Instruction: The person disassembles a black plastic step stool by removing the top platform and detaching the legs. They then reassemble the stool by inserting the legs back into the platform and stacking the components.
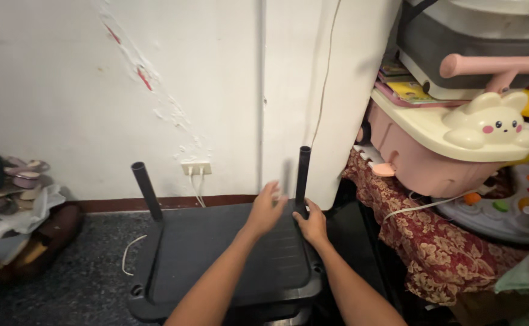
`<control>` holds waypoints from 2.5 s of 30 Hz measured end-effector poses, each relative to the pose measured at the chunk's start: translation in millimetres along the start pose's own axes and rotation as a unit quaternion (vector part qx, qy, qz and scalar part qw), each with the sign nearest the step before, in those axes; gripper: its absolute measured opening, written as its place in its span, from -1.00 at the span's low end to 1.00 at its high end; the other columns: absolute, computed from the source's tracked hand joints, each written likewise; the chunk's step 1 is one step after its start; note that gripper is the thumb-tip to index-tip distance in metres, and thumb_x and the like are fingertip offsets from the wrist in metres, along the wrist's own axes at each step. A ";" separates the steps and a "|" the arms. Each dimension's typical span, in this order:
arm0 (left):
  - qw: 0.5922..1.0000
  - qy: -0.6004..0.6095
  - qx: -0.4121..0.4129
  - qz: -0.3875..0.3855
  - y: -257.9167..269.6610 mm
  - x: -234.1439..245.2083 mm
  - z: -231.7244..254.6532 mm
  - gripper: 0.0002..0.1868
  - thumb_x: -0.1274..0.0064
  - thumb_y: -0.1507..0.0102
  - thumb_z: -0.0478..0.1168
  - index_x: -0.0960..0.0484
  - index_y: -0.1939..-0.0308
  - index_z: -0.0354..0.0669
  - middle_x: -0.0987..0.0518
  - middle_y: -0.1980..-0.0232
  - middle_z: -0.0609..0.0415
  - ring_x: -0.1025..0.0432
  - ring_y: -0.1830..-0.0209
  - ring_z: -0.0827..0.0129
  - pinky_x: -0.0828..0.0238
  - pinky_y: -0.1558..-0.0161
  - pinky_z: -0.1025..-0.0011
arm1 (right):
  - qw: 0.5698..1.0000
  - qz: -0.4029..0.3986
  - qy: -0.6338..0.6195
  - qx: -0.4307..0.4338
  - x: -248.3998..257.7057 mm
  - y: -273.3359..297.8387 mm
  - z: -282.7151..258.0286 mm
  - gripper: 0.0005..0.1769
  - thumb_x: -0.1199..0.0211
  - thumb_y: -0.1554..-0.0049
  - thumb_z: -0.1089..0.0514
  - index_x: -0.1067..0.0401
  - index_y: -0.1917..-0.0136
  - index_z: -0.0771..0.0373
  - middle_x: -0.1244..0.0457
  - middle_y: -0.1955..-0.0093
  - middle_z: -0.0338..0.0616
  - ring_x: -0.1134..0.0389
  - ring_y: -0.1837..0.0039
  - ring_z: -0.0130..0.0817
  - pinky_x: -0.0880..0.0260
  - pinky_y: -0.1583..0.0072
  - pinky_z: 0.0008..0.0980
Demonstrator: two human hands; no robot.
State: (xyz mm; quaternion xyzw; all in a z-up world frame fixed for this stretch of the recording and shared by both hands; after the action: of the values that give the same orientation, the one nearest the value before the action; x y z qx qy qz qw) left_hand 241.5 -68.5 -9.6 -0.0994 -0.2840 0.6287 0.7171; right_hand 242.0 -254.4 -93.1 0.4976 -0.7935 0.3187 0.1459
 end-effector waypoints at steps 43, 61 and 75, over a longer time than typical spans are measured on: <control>0.936 -0.235 0.067 0.253 117.2 208.8 -45.0 -0.78 -0.14 -0.27 -0.29 -0.62 0.00 -0.25 -0.63 0.08 -0.11 -0.54 0.11 0.13 -0.45 -0.03 0.20 | 0.837 -0.403 0.171 -0.327 61.7 28.1 149.0 -0.38 0.07 -0.34 -0.27 -0.41 -0.06 0.38 -0.28 0.20 0.03 -0.16 0.37 -0.22 -0.12 0.26 -0.17; 0.948 -0.063 0.094 0.298 89.2 278.9 -152.8 -0.45 0.01 -0.30 -0.40 -0.32 -0.38 -0.36 -0.48 -0.32 -0.26 -0.42 -0.32 0.08 -0.34 -0.29 0.23 | 0.979 0.003 0.206 0.008 65.2 13.1 -28.8 -0.60 -0.13 -0.21 0.07 -0.47 -0.28 0.19 -0.39 -0.12 0.17 -0.42 -0.13 0.13 -0.41 -0.16 -0.03; 0.932 -0.152 0.106 0.312 84.9 269.2 -125.2 -0.59 -0.01 -0.33 -0.31 -0.49 -0.27 -0.29 -0.62 -0.10 -0.28 -0.51 -0.14 -0.13 -0.41 -0.13 0.14 | 0.951 -0.208 -0.158 0.166 -166.2 66.1 -268.6 -0.51 -0.35 -0.16 0.03 -0.40 -0.29 0.26 -0.44 -0.03 -0.12 -0.50 0.03 -0.39 -0.51 -0.04 -0.39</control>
State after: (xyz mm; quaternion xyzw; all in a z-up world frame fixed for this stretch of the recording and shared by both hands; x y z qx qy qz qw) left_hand 249.4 232.4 -78.5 -0.0098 -0.2761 0.8548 0.4393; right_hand 237.5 56.2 -5.5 0.7127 -0.6212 0.3258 -0.0035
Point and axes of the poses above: each hand's wrist, its own y-axis away from the middle knuckle, its own x-axis out of the back of the hand, z = x × y, the point moved 1 cm from there along -y, towards the middle knuckle
